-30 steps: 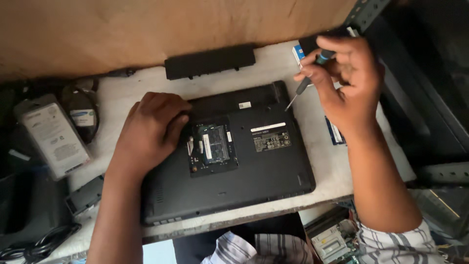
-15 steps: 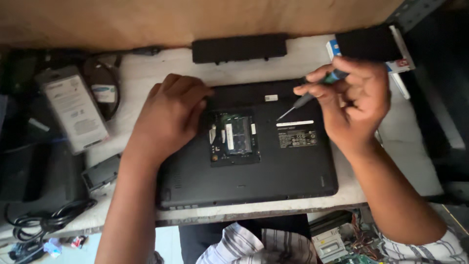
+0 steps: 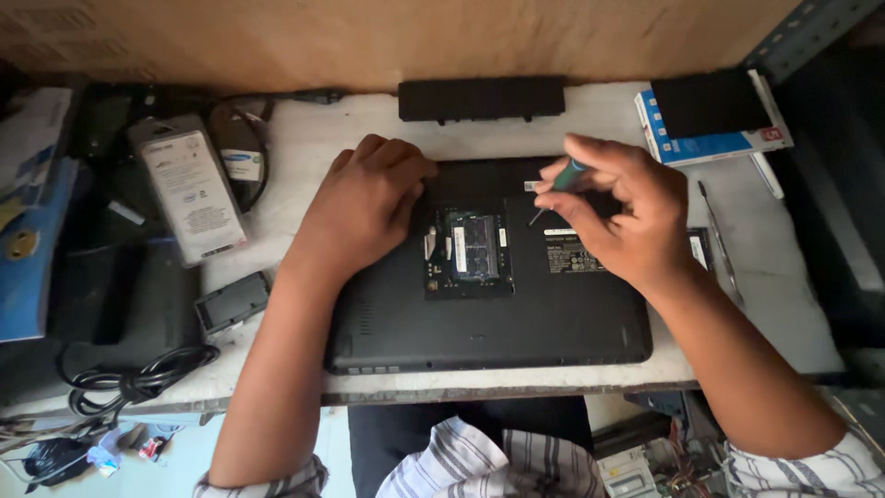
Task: The person removes the battery from a laptop, then uses a screwdriver to loosen and remove screws from the bottom cover. The person handles a hard drive and other small components on the workbench while continuing to unscrew the laptop chassis.
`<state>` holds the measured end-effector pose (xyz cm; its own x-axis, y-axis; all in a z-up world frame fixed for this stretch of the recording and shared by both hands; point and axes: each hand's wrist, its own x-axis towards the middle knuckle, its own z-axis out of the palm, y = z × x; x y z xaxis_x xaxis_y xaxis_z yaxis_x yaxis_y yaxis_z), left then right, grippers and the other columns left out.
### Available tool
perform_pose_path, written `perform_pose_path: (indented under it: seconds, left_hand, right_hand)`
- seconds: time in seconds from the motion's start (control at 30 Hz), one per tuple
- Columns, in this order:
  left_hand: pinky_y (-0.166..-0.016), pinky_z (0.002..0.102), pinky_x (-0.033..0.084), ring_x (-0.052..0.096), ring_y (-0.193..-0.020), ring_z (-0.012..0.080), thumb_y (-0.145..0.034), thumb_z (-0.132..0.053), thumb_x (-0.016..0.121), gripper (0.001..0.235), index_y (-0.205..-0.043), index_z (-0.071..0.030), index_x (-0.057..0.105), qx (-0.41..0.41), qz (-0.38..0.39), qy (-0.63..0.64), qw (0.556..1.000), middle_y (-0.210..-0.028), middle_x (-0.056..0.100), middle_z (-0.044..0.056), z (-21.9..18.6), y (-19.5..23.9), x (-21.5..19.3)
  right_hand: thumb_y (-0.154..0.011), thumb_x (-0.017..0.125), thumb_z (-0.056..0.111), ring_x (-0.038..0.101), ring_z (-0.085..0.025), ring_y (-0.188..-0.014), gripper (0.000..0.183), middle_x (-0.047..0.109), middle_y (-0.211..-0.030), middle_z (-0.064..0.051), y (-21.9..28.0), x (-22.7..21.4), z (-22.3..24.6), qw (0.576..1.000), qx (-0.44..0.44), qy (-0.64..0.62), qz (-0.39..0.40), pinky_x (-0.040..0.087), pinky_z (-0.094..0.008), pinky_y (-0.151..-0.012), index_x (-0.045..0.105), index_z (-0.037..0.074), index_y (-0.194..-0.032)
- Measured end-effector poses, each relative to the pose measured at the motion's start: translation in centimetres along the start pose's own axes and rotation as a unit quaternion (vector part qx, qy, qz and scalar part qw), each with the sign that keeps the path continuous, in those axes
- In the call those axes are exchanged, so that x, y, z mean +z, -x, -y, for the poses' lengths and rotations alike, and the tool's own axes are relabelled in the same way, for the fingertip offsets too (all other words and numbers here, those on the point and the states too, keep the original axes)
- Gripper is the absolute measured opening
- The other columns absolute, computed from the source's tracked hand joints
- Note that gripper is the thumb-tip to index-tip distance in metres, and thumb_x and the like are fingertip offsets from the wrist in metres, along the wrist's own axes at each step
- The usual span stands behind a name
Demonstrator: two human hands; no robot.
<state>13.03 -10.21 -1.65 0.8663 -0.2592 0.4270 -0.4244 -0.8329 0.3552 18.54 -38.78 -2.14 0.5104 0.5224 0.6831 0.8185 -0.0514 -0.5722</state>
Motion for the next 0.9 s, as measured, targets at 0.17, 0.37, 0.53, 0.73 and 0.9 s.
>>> perform_pose_path:
  seconds: [0.17, 0.37, 0.53, 0.73, 0.9]
  left_hand:
    - [-0.093, 0.047, 0.048, 0.06, -0.111, 0.0325, -0.09, -0.007, 0.066, 0.022, -0.111, -0.009, 0.072, 0.005, -0.013, 0.0, 1.0, -0.114, 0.069, 0.008, 0.3, 0.0, 0.2]
    - [-0.094, 0.047, 0.049, 0.061, -0.111, 0.0315, -0.091, -0.009, 0.067, 0.019, -0.11, -0.01, 0.072, 0.003, -0.013, 0.009, 1.0, -0.113, 0.069, 0.007, 0.4, 0.0, 0.4]
    - [-0.091, 0.049, 0.048, 0.061, -0.111, 0.0314, -0.091, -0.01, 0.067, 0.02, -0.11, -0.011, 0.073, -0.01, 0.006, 0.024, 1.0, -0.113, 0.07, 0.006, 0.1, -0.2, 0.5]
    - [-0.089, 0.047, 0.051, 0.063, -0.107, 0.0339, -0.091, -0.007, 0.067, 0.016, -0.106, -0.007, 0.073, 0.025, -0.006, 0.075, 0.997, -0.11, 0.072, 0.009, 0.0, -0.5, 0.2]
    - [-0.094, 0.042, 0.053, 0.066, -0.106, 0.0344, -0.093, -0.009, 0.07, 0.016, -0.107, -0.003, 0.072, 0.072, 0.0, 0.175, 0.982, -0.11, 0.073, 0.015, -0.3, -1.1, 0.1]
  right_hand:
    - [-0.093, 0.084, -0.003, 0.076, -0.02, -0.103, 0.049, 0.072, -0.11, -0.014, -0.5, 0.8, 1.1, 0.997, -0.033, 0.067, -0.022, 0.064, -0.028, -0.086, 0.06, 0.003, -0.134]
    - [-0.087, 0.094, 0.003, 0.068, -0.014, -0.078, 0.05, 0.072, -0.096, -0.008, -1.1, 1.0, 0.8, 0.983, -0.046, 0.148, -0.095, 0.051, -0.023, -0.069, 0.067, 0.006, -0.129]
    - [-0.099, 0.079, -0.003, 0.074, -0.016, -0.092, 0.036, 0.073, -0.108, -0.012, -0.5, 0.7, 0.0, 0.998, 0.006, -0.018, -0.053, 0.061, -0.026, -0.081, 0.064, 0.002, -0.131]
    - [-0.085, 0.08, 0.002, 0.065, -0.021, -0.103, 0.039, 0.065, -0.113, -0.016, -0.4, 0.7, -0.8, 0.991, 0.029, -0.118, -0.063, 0.056, -0.031, -0.09, 0.064, -0.001, -0.121]
    - [-0.098, 0.079, 0.002, 0.065, -0.018, -0.109, 0.03, 0.065, -0.113, -0.012, -0.4, 0.9, -1.1, 0.995, 0.008, -0.05, -0.088, 0.054, -0.028, -0.096, 0.067, 0.002, -0.126]
